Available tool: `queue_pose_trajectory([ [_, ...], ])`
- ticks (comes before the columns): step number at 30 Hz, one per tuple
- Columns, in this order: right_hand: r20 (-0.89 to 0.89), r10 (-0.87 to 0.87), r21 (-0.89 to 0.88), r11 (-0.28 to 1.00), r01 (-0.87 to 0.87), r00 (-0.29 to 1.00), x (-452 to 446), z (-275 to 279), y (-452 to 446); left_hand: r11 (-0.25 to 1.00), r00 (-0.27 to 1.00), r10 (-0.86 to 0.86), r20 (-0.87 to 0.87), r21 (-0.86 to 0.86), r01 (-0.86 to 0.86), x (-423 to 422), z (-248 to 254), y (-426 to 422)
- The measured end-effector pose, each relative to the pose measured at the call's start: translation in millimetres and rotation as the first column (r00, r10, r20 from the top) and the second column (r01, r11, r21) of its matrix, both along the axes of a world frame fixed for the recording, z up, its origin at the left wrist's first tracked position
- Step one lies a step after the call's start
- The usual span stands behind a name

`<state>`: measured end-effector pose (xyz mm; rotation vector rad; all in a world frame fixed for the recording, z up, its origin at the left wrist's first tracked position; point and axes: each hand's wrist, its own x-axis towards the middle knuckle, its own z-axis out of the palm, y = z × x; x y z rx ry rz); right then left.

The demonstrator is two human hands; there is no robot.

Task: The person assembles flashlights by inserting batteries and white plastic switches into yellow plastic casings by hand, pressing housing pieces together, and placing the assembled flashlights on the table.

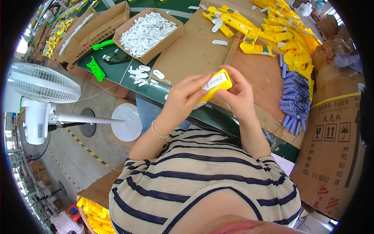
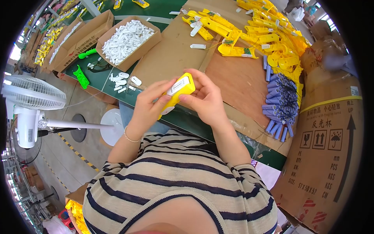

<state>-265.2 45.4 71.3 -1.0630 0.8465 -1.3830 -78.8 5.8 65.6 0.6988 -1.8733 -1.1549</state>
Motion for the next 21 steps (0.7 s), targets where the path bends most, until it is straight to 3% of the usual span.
queue_pose_trajectory([
  [1, -0.022, 0.038, -0.001, 0.999, -0.038, 0.999, -3.4, 1.5, 0.8, 0.953, 0.989, -0.065, -0.135, 0.286, 0.102, 0.8, 7.3, -0.7],
  [2, -0.043, 0.076, -0.001, 0.997, -0.076, 0.996, -5.9, 2.3, 1.7, 0.816, 0.956, -0.087, -0.279, 0.531, 0.229, 2.1, 10.7, -1.3],
  [3, -0.065, 0.124, -0.004, 0.992, -0.125, 0.99, -7.3, 2.2, 1.9, 0.764, 0.935, -0.116, -0.336, 0.571, 0.301, 4.4, 6.9, -5.2],
  [5, -0.108, 0.221, -0.008, 0.975, -0.224, 0.969, -9.2, 1.3, 1.0, 0.643, 0.879, -0.158, -0.451, 0.628, 0.438, 8.1, -4.9, -14.0],
  [9, -0.077, 0.345, 0.003, 0.938, -0.346, 0.935, -12.1, -3.0, -2.0, 0.531, 0.845, -0.24, -0.478, 0.664, 0.526, 9.0, -13.9, -12.0],
  [16, -0.017, 0.445, 0.072, 0.894, -0.443, 0.895, -17.1, 1.4, -6.5, 0.629, 0.901, -0.129, -0.414, 0.669, 0.397, 7.7, -5.4, 12.1],
  [21, -0.018, 0.447, 0.066, 0.893, -0.445, 0.894, -16.5, -2.2, -5.4, 0.608, 0.903, -0.037, -0.428, 0.707, 0.36, 8.0, -3.2, 20.9],
])
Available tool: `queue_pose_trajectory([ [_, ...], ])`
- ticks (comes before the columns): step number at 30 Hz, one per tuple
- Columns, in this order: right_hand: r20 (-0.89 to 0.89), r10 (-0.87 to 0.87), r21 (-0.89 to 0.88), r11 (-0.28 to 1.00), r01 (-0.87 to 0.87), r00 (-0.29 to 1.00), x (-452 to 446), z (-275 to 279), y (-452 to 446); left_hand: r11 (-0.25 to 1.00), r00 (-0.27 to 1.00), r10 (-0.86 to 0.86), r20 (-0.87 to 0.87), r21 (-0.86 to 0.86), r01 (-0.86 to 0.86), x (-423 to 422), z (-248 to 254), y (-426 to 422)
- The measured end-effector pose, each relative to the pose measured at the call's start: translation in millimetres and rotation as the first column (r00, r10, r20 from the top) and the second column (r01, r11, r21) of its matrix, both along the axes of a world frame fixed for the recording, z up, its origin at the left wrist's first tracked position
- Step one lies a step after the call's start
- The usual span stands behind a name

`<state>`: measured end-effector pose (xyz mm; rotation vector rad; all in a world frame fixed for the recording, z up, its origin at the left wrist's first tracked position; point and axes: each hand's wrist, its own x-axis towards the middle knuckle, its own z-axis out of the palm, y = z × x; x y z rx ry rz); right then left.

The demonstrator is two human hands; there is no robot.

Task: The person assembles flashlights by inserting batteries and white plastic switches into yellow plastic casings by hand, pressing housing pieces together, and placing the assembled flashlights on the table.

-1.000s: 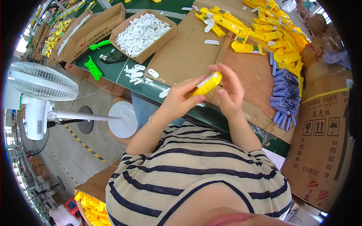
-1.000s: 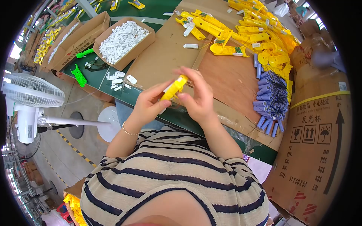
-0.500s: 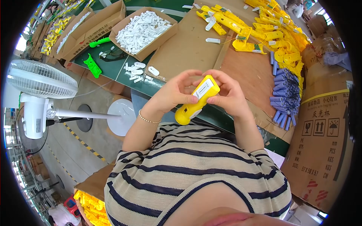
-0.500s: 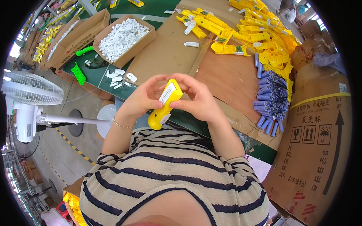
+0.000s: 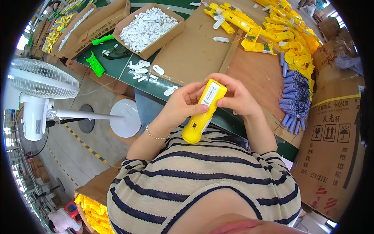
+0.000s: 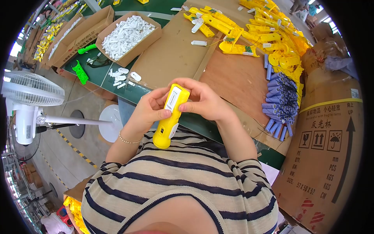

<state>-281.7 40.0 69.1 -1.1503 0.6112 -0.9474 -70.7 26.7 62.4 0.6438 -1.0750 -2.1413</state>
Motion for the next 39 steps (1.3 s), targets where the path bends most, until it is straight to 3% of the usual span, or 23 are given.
queue_pose_trajectory([
  [3, 0.057, 0.004, 0.06, 0.998, -0.008, 0.998, -1.1, -8.6, -4.8, 0.994, 0.987, -0.03, 0.156, -0.098, 0.045, 3.6, 4.7, -4.3],
  [4, 0.074, 0.01, 0.086, 0.996, -0.016, 0.997, -1.6, -11.2, -6.6, 0.961, 0.97, 0.038, 0.241, -0.274, 0.03, 4.9, 8.0, -6.6],
  [6, 0.079, 0.048, 0.095, 0.994, -0.055, 0.996, 0.3, -9.3, -7.3, 0.8, 0.909, 0.211, 0.359, -0.598, 0.05, 6.6, 16.9, -13.7],
  [9, 0.054, 0.154, 0.064, 0.985, -0.157, 0.987, 6.8, -6.4, -6.6, 0.616, 0.93, 0.084, 0.358, -0.752, 0.234, 12.3, 27.2, -25.9],
  [13, 0.036, 0.242, 0.067, 0.967, -0.244, 0.969, 9.9, -11.3, -9.2, 0.539, 0.922, 0.061, 0.381, -0.79, 0.291, 12.1, 35.1, -30.4],
  [16, 0.016, 0.223, 0.059, 0.973, -0.223, 0.975, 14.4, -11.6, -8.1, 0.68, 0.88, 0.015, 0.475, -0.65, 0.34, 18.7, 28.7, -40.1],
  [18, 0.03, 0.211, 0.036, 0.977, -0.212, 0.977, 15.6, -16.0, -11.3, 0.567, 0.903, 0.061, 0.424, -0.76, 0.318, 19.5, 28.6, -40.5],
  [19, 0.071, 0.12, 0.069, 0.99, -0.124, 0.99, 16.0, -15.2, -11.7, 0.505, 0.915, 0.08, 0.396, -0.807, 0.305, 19.3, 28.4, -40.3],
  [22, 0.164, -0.208, 0.205, 0.963, 0.173, 0.964, 16.7, -5.6, -10.2, 0.62, 0.879, 0.286, 0.381, -0.773, 0.133, 12.2, 24.1, -13.5],
  [23, 0.074, -0.287, 0.159, 0.949, 0.273, 0.955, 17.2, 0.6, -10.6, 0.679, 0.841, 0.202, 0.502, -0.69, 0.249, 13.0, 26.1, -6.5],
  [25, -0.095, -0.452, 0.047, 0.888, 0.457, 0.887, 20.4, 9.1, -9.6, 0.739, 0.866, 0.181, 0.467, -0.645, 0.193, 4.5, 3.2, 4.2],
  [29, -0.366, -0.601, -0.308, 0.798, 0.518, 0.71, 27.1, 8.3, -3.2, 0.887, 0.936, 0.162, 0.313, -0.461, 0.001, -4.9, 2.0, 9.1],
  [30, -0.443, -0.594, -0.323, 0.805, 0.498, 0.672, 29.2, 17.6, -1.2, 0.839, 0.926, 0.208, 0.315, -0.544, -0.004, -5.3, -2.8, 6.5],
  [33, -0.45, -0.469, -0.232, 0.883, 0.408, 0.76, 26.5, 9.0, -1.3, 0.726, 0.902, 0.319, 0.291, -0.687, -0.036, -7.6, -11.8, 2.2],
  [36, -0.405, -0.567, -0.317, 0.823, 0.471, 0.717, 37.7, 10.7, 4.3, 0.767, 0.884, 0.358, 0.302, -0.634, -0.095, -5.6, -10.1, 4.2],
  [39, -0.419, -0.725, -0.694, 0.644, 0.322, 0.548, 50.0, 1.6, 10.3, 0.77, 0.871, 0.446, 0.207, -0.584, -0.255, -10.8, -14.7, 2.2],
])
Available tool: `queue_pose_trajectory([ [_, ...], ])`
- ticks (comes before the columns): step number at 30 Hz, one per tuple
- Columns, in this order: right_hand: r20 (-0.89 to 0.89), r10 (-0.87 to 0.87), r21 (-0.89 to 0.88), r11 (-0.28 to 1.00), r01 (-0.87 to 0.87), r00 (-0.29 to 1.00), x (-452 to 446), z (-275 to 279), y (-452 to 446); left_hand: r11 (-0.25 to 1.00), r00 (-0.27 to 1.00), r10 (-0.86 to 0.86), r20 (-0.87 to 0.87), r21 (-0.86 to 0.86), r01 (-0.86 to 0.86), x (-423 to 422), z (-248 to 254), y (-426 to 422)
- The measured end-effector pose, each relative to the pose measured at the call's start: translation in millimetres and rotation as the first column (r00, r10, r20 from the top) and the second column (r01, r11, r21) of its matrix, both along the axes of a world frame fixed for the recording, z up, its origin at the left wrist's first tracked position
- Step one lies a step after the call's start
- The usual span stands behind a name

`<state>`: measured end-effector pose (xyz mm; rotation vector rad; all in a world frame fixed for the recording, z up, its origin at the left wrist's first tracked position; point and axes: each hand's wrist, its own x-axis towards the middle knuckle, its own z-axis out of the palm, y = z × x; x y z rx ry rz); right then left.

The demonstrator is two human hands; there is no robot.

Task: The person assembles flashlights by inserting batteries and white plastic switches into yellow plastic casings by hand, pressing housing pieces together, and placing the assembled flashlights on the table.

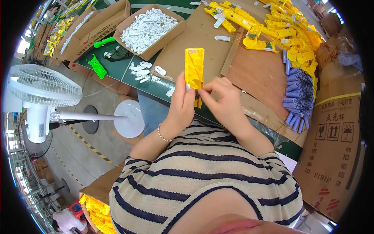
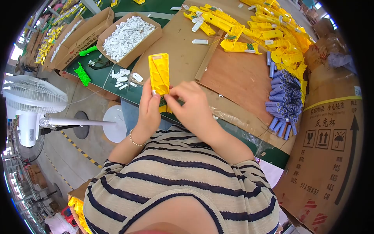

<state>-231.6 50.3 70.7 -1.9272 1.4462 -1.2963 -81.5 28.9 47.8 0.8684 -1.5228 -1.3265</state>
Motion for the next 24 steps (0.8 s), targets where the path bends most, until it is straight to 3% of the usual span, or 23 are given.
queue_pose_trajectory([
  [3, -0.162, -0.083, -0.118, 0.991, 0.065, 0.983, 7.0, -14.0, 5.3, 0.997, 0.992, 0.02, -0.127, 0.077, -0.01, -8.0, -2.1, -2.5],
  [10, -0.326, -0.152, -0.245, 0.967, 0.072, 0.933, 1.9, -8.5, 10.1, 0.989, 0.991, -0.041, -0.128, 0.134, 0.059, -14.7, -11.3, -9.9],
  [13, -0.319, 0.027, -0.167, 0.982, -0.084, 0.947, -17.0, -8.3, 4.0, 0.987, 0.988, -0.03, -0.154, 0.15, 0.054, -16.1, -15.0, -12.1],
  [16, -0.182, -0.109, 0.03, 0.993, 0.117, 0.977, -71.0, 10.1, -4.4, 0.952, 0.959, -0.079, -0.273, 0.264, 0.154, -11.6, -14.1, -13.5],
  [18, -0.275, -0.465, 0.162, 0.841, 0.517, 0.842, -127.3, 24.7, -15.9, 0.956, 0.962, -0.083, -0.26, 0.253, 0.151, -9.5, -16.2, -14.9],
  [19, -0.418, -0.548, 0.018, 0.792, 0.61, 0.725, -169.1, 14.0, -26.7, 0.957, 0.965, -0.079, -0.252, 0.252, 0.144, -9.2, -18.0, -13.9],
  [20, -0.637, -0.564, -0.008, 0.687, 0.727, 0.526, -209.2, 1.3, -36.6, 0.95, 0.96, -0.093, -0.264, 0.265, 0.165, -9.9, -19.6, -12.8],
  [21, -0.809, -0.465, 0.066, 0.536, 0.841, 0.359, -232.1, 1.3, -45.0, 0.943, 0.955, -0.105, -0.277, 0.276, 0.183, -10.9, -20.9, -12.4],
  [24, -0.856, -0.404, 0.106, 0.475, 0.874, 0.323, -271.8, -17.2, -73.5, 0.932, 0.945, -0.136, -0.298, 0.284, 0.223, -18.4, -22.3, -11.2],
])
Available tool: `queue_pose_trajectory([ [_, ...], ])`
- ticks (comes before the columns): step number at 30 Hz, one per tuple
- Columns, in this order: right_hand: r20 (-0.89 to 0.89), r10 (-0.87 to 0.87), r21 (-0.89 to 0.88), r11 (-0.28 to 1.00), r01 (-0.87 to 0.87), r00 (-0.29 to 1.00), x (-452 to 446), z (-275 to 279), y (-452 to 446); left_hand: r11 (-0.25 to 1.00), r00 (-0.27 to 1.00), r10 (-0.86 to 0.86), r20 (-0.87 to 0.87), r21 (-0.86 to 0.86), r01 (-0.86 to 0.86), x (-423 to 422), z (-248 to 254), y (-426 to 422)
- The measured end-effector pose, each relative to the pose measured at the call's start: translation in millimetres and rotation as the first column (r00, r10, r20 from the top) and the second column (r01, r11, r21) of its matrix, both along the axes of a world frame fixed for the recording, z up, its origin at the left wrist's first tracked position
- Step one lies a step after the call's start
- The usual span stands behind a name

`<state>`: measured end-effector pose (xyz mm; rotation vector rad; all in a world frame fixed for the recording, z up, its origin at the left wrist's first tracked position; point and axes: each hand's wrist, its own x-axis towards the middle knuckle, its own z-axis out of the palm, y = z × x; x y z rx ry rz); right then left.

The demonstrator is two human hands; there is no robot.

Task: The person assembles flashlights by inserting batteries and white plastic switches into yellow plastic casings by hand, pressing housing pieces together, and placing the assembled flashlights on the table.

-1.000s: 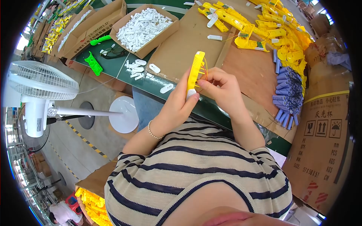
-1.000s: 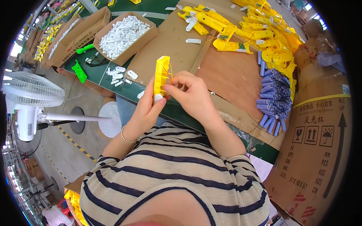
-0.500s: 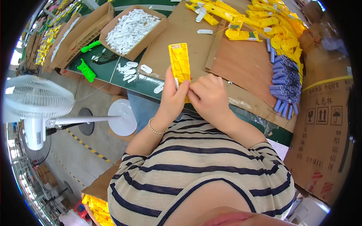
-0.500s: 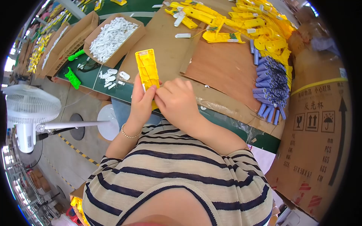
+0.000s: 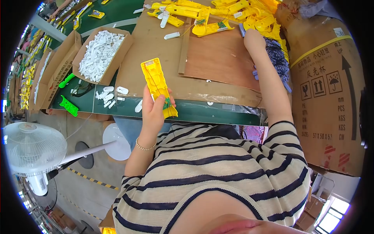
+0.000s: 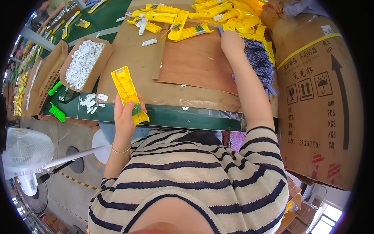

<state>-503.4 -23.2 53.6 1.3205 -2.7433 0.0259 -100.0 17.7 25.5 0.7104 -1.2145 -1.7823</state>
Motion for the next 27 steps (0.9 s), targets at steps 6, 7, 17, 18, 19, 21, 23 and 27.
queue_pose_trajectory([
  [6, 0.152, 0.185, 0.14, 0.968, -0.207, 0.971, 1.6, 4.2, -16.9, 0.999, 1.0, -0.01, 0.016, -0.031, 0.01, -1.8, 4.9, 0.9],
  [7, 0.278, 0.281, 0.125, 0.937, -0.325, 0.919, 17.5, 12.1, -8.5, 1.0, 1.0, 0.004, 0.016, -0.03, -0.004, -0.1, 5.5, -0.3],
  [17, 0.813, 0.581, -0.58, 0.801, 0.145, 0.042, 230.4, 43.2, 71.5, 0.983, 0.967, 0.003, 0.256, -0.178, 0.044, -11.2, 7.0, 3.6],
  [18, 0.824, 0.565, -0.564, 0.81, 0.163, 0.044, 238.2, 42.3, 71.7, 0.976, 0.96, 0.029, 0.277, -0.216, 0.033, -12.7, 8.4, 4.4],
  [19, 0.835, 0.549, -0.548, 0.817, 0.181, 0.047, 244.2, 41.3, 71.4, 0.967, 0.954, 0.056, 0.296, -0.255, 0.023, -14.7, 9.5, 5.2],
  [21, 0.836, 0.545, -0.546, 0.813, 0.202, 0.066, 252.2, 38.0, 70.9, 0.946, 0.925, 0.087, 0.37, -0.321, 0.039, -14.5, 14.8, 5.4],
  [23, 0.838, 0.535, -0.545, 0.814, 0.203, 0.104, 257.3, 39.7, 69.2, 0.939, 0.92, 0.107, 0.377, -0.343, 0.031, -14.4, 13.5, 6.7],
  [27, 0.831, 0.533, -0.556, 0.812, 0.178, 0.161, 261.5, 40.6, 67.3, 0.943, 0.918, 0.124, 0.375, -0.332, 0.008, -15.4, 12.5, 8.6],
])
